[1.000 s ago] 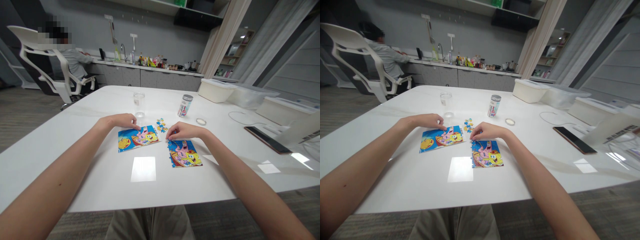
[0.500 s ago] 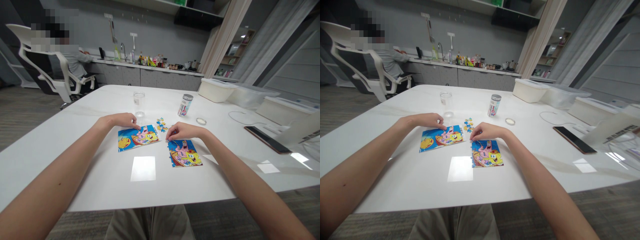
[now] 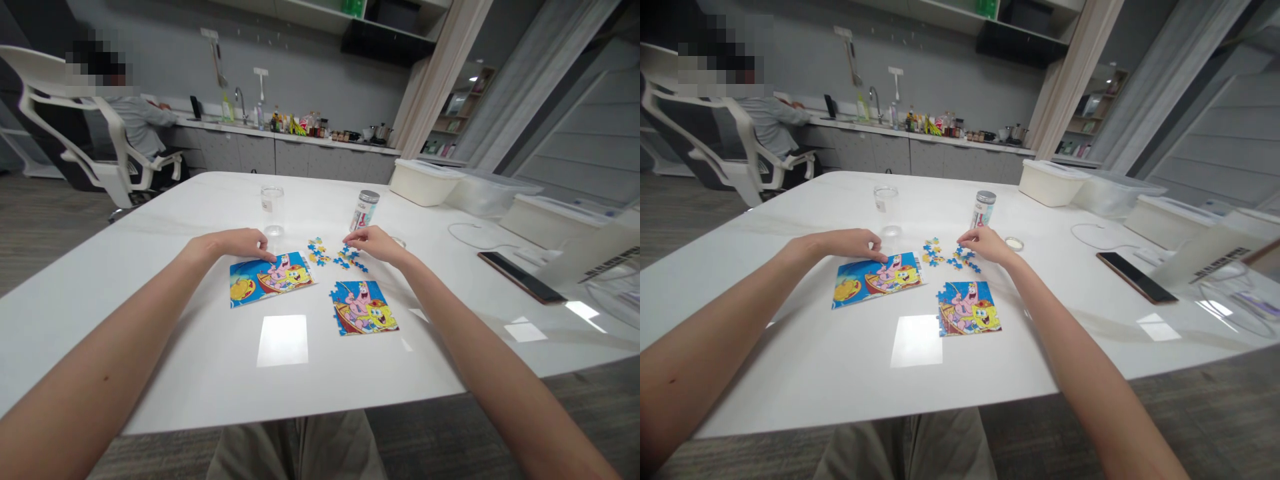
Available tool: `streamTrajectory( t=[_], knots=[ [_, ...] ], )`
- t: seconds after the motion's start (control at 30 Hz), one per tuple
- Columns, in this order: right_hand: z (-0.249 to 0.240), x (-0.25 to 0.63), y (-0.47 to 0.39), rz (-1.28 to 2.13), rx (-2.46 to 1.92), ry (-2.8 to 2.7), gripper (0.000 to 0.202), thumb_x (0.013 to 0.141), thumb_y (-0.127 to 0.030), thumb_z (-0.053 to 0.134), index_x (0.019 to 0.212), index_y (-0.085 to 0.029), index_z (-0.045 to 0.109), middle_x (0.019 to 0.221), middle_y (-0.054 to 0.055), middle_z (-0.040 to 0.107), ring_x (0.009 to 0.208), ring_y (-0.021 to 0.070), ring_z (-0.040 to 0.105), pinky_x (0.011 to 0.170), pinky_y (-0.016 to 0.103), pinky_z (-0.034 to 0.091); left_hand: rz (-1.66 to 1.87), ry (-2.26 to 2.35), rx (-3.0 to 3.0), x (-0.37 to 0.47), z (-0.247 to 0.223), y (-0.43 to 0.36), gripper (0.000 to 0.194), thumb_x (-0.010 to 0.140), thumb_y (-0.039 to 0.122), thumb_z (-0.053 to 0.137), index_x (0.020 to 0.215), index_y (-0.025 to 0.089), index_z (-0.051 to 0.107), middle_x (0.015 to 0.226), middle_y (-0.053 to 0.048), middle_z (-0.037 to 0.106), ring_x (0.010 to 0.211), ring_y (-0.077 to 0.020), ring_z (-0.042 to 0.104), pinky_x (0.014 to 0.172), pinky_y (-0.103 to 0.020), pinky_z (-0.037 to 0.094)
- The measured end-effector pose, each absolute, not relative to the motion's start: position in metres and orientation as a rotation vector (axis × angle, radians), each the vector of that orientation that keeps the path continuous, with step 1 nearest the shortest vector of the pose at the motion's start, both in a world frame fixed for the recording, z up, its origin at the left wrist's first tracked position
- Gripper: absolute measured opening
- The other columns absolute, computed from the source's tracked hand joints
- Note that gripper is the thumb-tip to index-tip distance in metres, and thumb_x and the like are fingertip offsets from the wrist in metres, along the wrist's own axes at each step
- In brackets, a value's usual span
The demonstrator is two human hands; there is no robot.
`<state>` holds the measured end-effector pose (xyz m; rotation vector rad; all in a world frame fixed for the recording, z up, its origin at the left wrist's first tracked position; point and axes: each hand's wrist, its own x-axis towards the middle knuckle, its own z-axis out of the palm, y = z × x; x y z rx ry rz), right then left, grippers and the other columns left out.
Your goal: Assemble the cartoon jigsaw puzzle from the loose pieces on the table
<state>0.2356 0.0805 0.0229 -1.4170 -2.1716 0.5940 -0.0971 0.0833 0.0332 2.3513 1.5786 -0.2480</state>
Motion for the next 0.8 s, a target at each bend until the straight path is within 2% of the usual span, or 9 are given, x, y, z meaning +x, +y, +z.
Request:
streamTrajectory(
  t=[0.2,0.33,0.5,0.63,0.8],
  knots=[
    [0.008,0.245,0.094,0.474,-1.548,-2.046,0.019,0.08,-0.017,0.061,0.094,-0.015,0.075,0.088,0.006,0.075,0.079,0.0173,0.066,0.074,0.027,0.049,-0.239,1.578,2.338,-0.099,0.03,0.087,0.066,0.063,0.078,0.052,0.084,0.017,0.069,0.089,-0.01,0.071,0.078,-0.0247,0.062,0.063,-0.029,0.038],
    [0.0,0.243,0.093,0.31,-1.623,-2.053,0.014,0.077,-0.016,0.065,0.088,-0.016,0.074,0.087,0.006,0.074,0.08,0.0169,0.066,0.075,0.026,0.049,-0.24,1.576,2.357,-0.097,0.033,0.084,0.065,0.062,0.078,0.052,0.082,0.017,0.068,0.088,-0.01,0.07,0.078,-0.0245,0.062,0.063,-0.029,0.039],
    [0.005,0.245,0.089,0.173,-1.607,-2.15,0.016,0.079,-0.016,0.062,0.091,-0.016,0.073,0.095,0.006,0.073,0.084,0.0173,0.065,0.079,0.027,0.047,-0.23,1.571,2.346,-0.095,0.036,0.08,0.064,0.062,0.078,0.053,0.081,0.018,0.067,0.09,-0.01,0.07,0.08,-0.0239,0.062,0.065,-0.028,0.041],
    [0.018,0.251,0.086,0.223,-1.625,-2.265,0.018,0.082,-0.017,0.056,0.089,-0.017,0.073,0.093,0.006,0.074,0.082,0.0177,0.065,0.078,0.027,0.047,-0.228,1.582,2.339,-0.096,0.035,0.081,0.065,0.062,0.077,0.054,0.084,0.018,0.067,0.092,-0.01,0.071,0.081,-0.0236,0.062,0.067,-0.029,0.042],
    [0.02,0.253,0.084,0.36,-1.647,-2.425,0.015,0.077,-0.023,0.065,0.087,-0.019,0.074,0.091,0.004,0.074,0.08,0.0174,0.064,0.073,0.025,0.046,-0.234,1.592,2.342,-0.097,0.035,0.082,0.068,0.061,0.079,0.053,0.087,0.018,0.068,0.096,-0.01,0.071,0.083,-0.0237,0.062,0.068,-0.028,0.043]
  ],
)
